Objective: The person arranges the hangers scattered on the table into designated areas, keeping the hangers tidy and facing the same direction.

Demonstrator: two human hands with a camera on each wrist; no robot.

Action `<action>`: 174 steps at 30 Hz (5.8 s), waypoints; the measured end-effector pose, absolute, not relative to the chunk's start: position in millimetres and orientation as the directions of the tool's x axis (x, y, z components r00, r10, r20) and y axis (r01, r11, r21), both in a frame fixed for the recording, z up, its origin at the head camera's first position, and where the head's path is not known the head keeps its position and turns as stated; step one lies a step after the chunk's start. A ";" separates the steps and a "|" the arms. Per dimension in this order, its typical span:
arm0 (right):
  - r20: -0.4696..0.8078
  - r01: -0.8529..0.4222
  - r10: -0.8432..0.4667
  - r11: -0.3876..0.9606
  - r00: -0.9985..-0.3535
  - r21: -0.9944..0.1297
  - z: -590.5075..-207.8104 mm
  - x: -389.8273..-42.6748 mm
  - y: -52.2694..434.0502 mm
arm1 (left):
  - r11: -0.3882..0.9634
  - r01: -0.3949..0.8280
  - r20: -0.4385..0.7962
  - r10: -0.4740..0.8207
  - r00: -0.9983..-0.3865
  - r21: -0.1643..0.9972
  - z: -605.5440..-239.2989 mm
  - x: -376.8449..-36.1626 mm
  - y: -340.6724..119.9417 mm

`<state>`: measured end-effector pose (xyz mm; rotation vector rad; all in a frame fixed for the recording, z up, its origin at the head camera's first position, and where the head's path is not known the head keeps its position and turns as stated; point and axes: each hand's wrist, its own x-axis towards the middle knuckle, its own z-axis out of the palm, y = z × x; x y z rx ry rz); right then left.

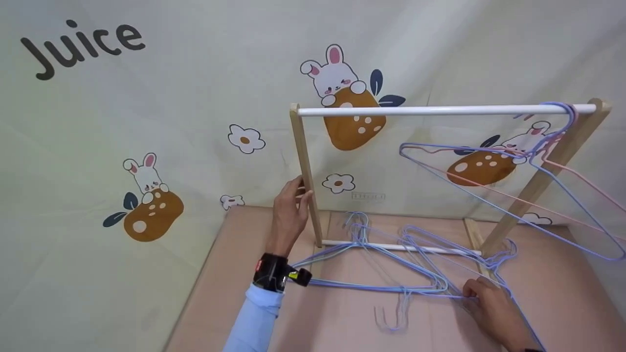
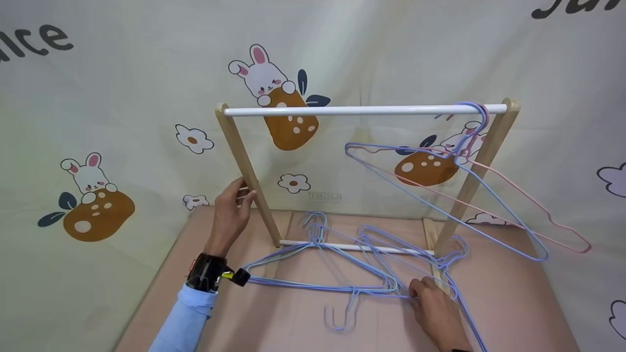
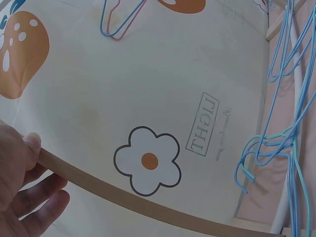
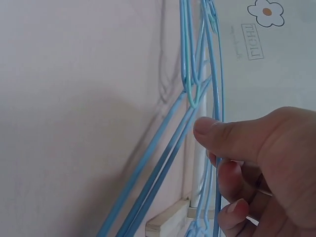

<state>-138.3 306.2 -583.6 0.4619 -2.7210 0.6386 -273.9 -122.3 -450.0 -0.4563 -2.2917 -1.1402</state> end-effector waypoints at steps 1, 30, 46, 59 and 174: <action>0.351 -0.363 -0.231 0.852 -0.907 -0.378 -582.1 -138.0 305.8 | 0.585 0.514 0.599 0.061 -0.799 0.627 -450.0 -273.8 -122.4; 0.273 -0.237 -0.126 0.874 -0.954 -0.424 -563.8 -128.9 300.1 | 0.592 0.512 0.599 0.061 -0.799 0.623 -450.1 -274.0 -123.4; 0.413 -0.298 -0.112 0.857 -0.904 -0.420 -549.4 -128.5 298.1 | 0.590 0.512 0.598 0.061 -0.799 0.624 -450.0 -273.4 -123.0; 0.511 -0.341 -0.094 0.843 -0.854 -0.415 -540.4 -131.1 299.7 | 0.585 0.512 0.599 0.056 -0.799 0.629 -450.6 -273.7 -123.1; 0.731 -0.035 0.404 0.863 -0.550 -0.504 -411.0 -124.7 343.7 | 0.573 0.505 0.584 0.055 -0.810 0.646 -448.8 -271.4 -122.7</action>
